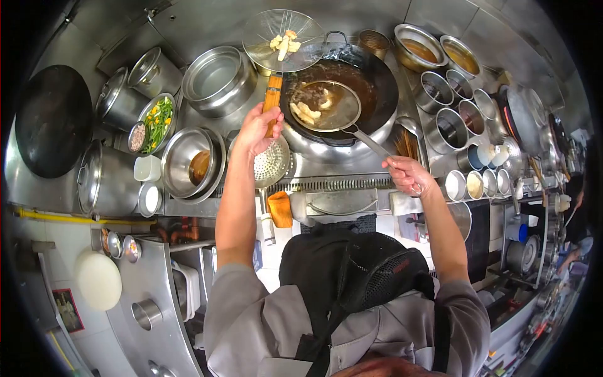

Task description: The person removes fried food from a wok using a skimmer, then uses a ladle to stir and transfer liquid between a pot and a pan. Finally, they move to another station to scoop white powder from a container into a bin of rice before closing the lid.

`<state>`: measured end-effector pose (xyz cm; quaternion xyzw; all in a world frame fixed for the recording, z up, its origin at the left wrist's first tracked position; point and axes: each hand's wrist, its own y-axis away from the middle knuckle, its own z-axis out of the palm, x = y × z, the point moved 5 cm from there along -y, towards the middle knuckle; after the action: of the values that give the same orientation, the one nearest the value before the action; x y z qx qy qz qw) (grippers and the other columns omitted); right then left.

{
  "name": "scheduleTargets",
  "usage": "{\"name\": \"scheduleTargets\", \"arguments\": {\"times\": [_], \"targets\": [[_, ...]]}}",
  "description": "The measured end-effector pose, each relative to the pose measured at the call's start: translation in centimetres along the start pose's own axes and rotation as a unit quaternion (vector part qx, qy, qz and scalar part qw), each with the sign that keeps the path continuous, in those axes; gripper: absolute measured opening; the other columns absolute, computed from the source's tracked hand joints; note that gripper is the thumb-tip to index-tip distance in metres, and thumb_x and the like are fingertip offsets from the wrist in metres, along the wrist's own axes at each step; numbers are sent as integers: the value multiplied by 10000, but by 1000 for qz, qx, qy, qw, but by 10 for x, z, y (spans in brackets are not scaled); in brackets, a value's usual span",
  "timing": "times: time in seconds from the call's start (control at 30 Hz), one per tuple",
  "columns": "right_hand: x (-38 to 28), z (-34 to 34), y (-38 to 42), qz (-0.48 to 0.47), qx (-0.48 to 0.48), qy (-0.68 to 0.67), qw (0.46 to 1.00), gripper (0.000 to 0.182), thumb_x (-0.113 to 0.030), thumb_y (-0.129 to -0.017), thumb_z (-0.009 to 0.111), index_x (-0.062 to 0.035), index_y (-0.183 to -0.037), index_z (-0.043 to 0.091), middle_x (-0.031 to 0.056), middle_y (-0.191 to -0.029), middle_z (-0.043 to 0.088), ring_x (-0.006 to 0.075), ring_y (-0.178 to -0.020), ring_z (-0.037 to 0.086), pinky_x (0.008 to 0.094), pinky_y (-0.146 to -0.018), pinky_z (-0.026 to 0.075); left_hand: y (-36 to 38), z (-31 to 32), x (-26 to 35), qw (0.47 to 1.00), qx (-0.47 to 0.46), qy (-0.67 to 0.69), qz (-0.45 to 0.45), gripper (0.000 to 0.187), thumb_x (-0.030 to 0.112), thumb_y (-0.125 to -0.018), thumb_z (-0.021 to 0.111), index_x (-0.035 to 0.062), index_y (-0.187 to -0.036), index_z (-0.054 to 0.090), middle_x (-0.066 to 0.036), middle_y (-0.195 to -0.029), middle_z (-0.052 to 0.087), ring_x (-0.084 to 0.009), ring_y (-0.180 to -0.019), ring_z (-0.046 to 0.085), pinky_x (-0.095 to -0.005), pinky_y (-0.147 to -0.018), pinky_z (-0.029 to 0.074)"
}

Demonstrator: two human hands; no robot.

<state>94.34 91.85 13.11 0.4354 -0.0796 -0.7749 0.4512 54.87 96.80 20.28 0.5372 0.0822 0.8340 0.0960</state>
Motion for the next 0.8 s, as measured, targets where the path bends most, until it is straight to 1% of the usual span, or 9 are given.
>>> {"name": "scheduleTargets", "arguments": {"times": [0.17, 0.27, 0.43, 0.57, 0.63, 0.67, 0.7, 0.77, 0.8], "targets": [[-18, 34, 41, -41, 62, 38, 997, 224, -224, -1058, 506, -9, -1054, 569, -55, -580, 408, 21, -370, 304, 209, -305, 254, -6, -10, -31, 997, 40, -64, -5, 163, 85, -952, 593, 57, -1050, 466, -54, -817, 548, -127, -578, 499, -276, -481, 405], [-36, 41, 63, -81, 135, 95, 983, 208, -201, -1031, 518, 4, -1039, 553, -24, -572, 421, 47, -369, 316, 240, -308, 276, -10, -7, -57, 997, 46, -66, -10, 166, 72, -949, 581, 50, -1053, 454, -58, -798, 537, -136, -569, 507, -282, -472, 412], [-63, 60, 78, -130, 189, 155, 961, 235, -228, -1019, 509, 3, -1046, 541, -12, -593, 434, 53, -376, 333, 247, -322, 288, -4, 24, -94, 996, 46, -79, -22, 164, 63, -943, 575, 53, -1033, 438, -52, -782, 547, -134, -566, 524, -287, -457, 431], [-70, 64, 66, -146, 239, 277, 919, 236, -239, -1017, 504, -10, -1019, 561, 10, -593, 475, 79, -394, 408, 265, -343, 344, -1, 51, -116, 998, -15, -22, -61, 166, 75, -949, 589, 49, -1053, 463, -58, -802, 560, -138, -583, 527, -286, -483, 434], [-68, 52, 55, -188, 290, 426, 836, 239, -233, -1009, 508, -4, -997, 578, 54, -587, 518, 120, -415, 477, 300, -350, 370, 1, 63, -119, 995, -50, 20, -80, 175, 76, -950, 599, 54, -1063, 468, -58, -818, 564, -134, -580, 514, -282, -485, 417], [-68, 48, 53, -196, 320, 501, 780, 238, -226, -1004, 506, -1, -991, 581, 185, -632, 608, 319, -497, 603, 454, -452, 464, 1, 68, -121, 995, -60, 27, -81, 180, 80, -950, 603, 60, -1068, 469, -57, -818, 564, -131, -578, 511, -278, -487, 414], [-61, 36, 44, -199, 319, 502, 779, 238, -226, -1004, 506, -1, -991, 581, 185, -632, 608, 319, -497, 603, 454, -452, 464, 0, 71, -124, 994, -69, 33, -82, 185, 84, -951, 608, 65, -1073, 471, -56, -819, 563, -128, -575, 507, -275, -488, 412], [-64, 25, 42, -345, 369, 655, 561, 238, -226, -1003, 501, -1, -992, 580, 294, -755, 643, 509, -687, 620, 579, -640, 483, -1, 77, -128, 992, -76, 55, -81, 195, 86, -951, 612, 68, -1088, 474, -54, -817, 561, -124, -573, 503, -270, -486, 405], [-63, 19, 40, -304, 386, 646, 585, 241, -222, -1008, 492, 0, -971, 575, 341, -865, 626, 597, -857, 544, 640, -783, 424, 0, 80, -130, 990, -84, 76, -84, 206, 89, -951, 616, 72, -1103, 477, -52, -815, 559, -120, -571, 498, -265, -484, 398]]}}
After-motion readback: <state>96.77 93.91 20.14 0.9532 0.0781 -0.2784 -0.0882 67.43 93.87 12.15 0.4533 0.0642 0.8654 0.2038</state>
